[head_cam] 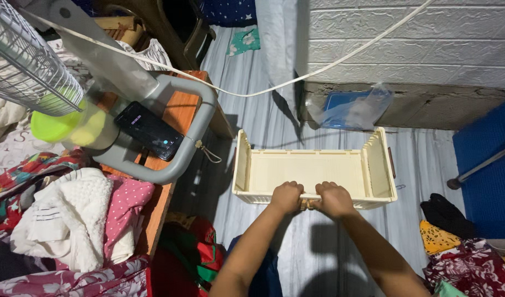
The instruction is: The person opens a stack of beige plastic storage boxes, removes the top box, and then repeatedly takes apart and reassembles the box by detaching and reattaching its side panels and lid. The person handles the box components by hand without using tools.
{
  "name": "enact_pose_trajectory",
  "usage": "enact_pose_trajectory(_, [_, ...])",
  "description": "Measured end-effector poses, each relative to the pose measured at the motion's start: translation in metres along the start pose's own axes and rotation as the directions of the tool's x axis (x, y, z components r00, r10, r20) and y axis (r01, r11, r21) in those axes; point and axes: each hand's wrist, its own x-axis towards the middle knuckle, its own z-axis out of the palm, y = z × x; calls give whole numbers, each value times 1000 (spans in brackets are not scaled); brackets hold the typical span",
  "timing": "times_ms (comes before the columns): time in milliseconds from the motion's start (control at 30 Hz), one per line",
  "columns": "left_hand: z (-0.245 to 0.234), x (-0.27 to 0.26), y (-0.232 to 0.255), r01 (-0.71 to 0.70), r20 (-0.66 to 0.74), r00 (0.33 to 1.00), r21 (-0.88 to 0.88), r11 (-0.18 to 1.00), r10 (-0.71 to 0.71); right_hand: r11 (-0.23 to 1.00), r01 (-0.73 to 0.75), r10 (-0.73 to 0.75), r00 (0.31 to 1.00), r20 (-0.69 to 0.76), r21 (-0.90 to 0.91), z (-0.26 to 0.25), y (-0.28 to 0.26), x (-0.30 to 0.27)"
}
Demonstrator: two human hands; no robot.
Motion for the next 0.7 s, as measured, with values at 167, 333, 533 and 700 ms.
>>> enact_pose_trajectory(167, [6,3,3,-20,11,1000,52,998,20,992,-79,82,996,33,-94,0,-6,4])
enact_pose_trajectory(333, [3,6,4,-50,8,999,70,996,49,986,-92,111,985,133,-141,-2,-7,8])
enact_pose_trajectory(533, [6,8,5,11,-18,1000,81,997,-10,985,-102,113,991,74,-140,5,-7,11])
enact_pose_trajectory(700, [14,7,2,15,-108,994,69,998,-7,980,-87,97,994,46,-177,10,-3,12])
